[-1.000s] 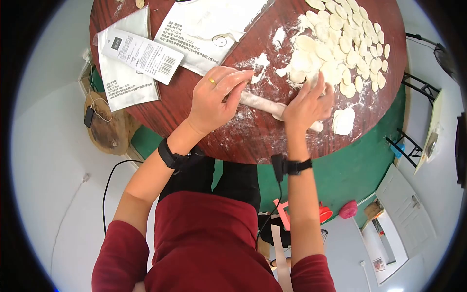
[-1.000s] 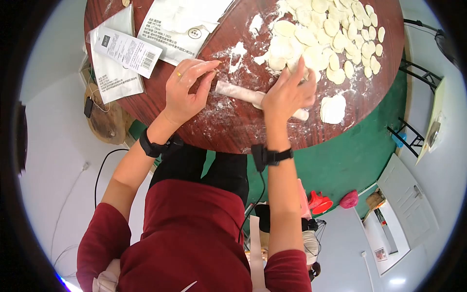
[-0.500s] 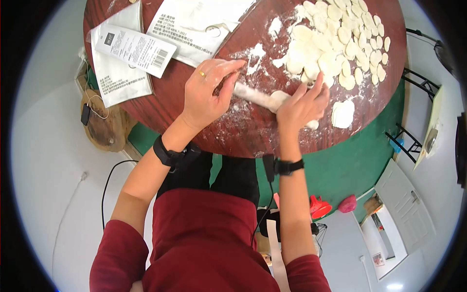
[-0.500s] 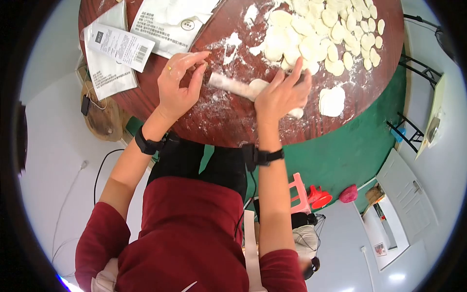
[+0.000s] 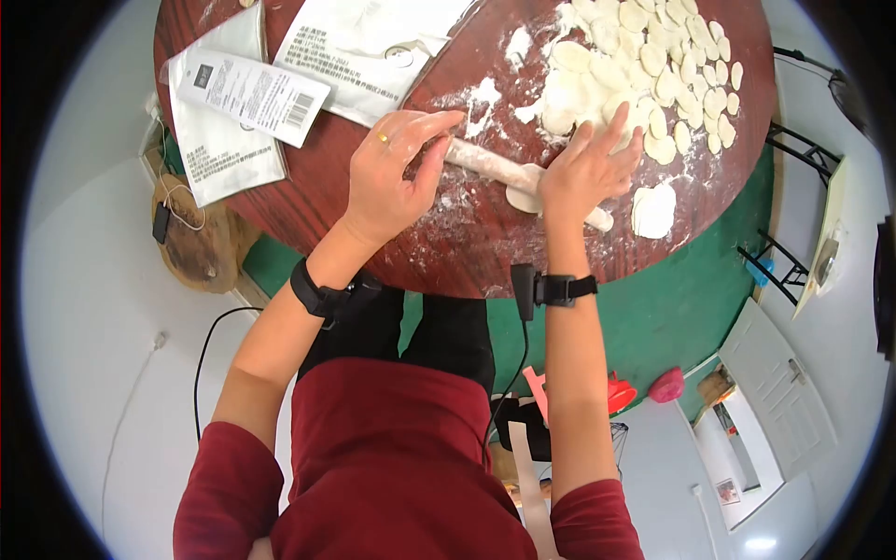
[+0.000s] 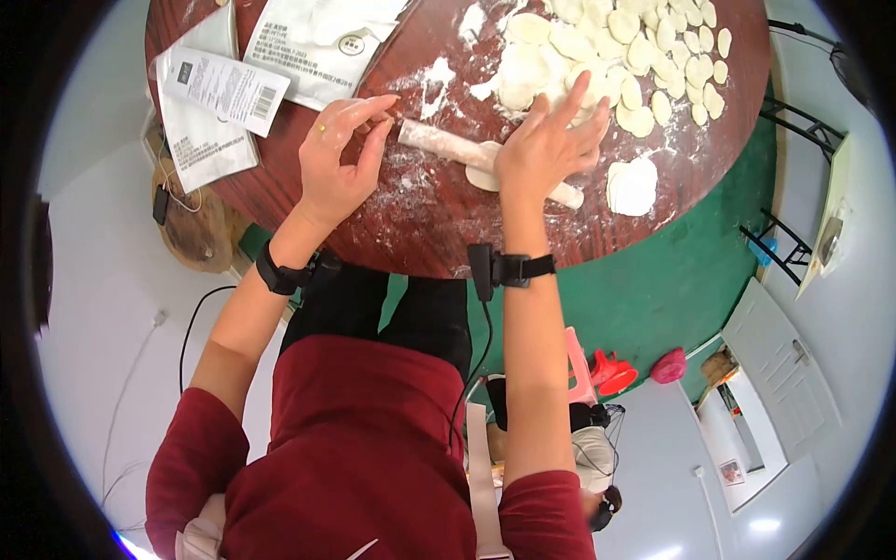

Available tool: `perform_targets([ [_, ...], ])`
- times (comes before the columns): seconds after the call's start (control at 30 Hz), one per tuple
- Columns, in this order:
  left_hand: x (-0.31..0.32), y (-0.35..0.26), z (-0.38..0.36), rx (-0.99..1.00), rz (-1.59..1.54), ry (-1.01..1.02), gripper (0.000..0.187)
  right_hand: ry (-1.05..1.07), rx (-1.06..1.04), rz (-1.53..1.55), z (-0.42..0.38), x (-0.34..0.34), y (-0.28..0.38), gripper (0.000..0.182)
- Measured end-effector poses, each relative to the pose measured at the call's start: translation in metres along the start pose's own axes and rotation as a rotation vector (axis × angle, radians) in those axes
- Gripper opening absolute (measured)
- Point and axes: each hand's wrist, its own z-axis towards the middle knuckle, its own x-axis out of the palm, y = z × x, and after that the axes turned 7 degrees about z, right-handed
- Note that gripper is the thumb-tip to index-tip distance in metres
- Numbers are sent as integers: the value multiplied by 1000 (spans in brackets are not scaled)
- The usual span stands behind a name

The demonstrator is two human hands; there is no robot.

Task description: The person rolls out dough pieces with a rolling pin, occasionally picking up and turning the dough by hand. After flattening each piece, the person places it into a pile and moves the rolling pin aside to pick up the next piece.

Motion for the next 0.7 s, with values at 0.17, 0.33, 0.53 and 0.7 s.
perform_targets([
  [0.17, -2, 2, 2, -46, -4, -16, 33, 59, -54, 4, -53, -12, -11, 60],
  [0.33, -5, 8, 3, 45, 66, -1, 35, 22, -26, 21, -24, -8, 1, 60],
  [0.53, -4, 7, 5, 20, 44, -6, 36, 163, -26, -7, -83, -23, -8, 59],
  [0.7, -3, 8, 3, 27, 62, 9, 35, 115, -33, 45, -52, -15, -7, 61],
])
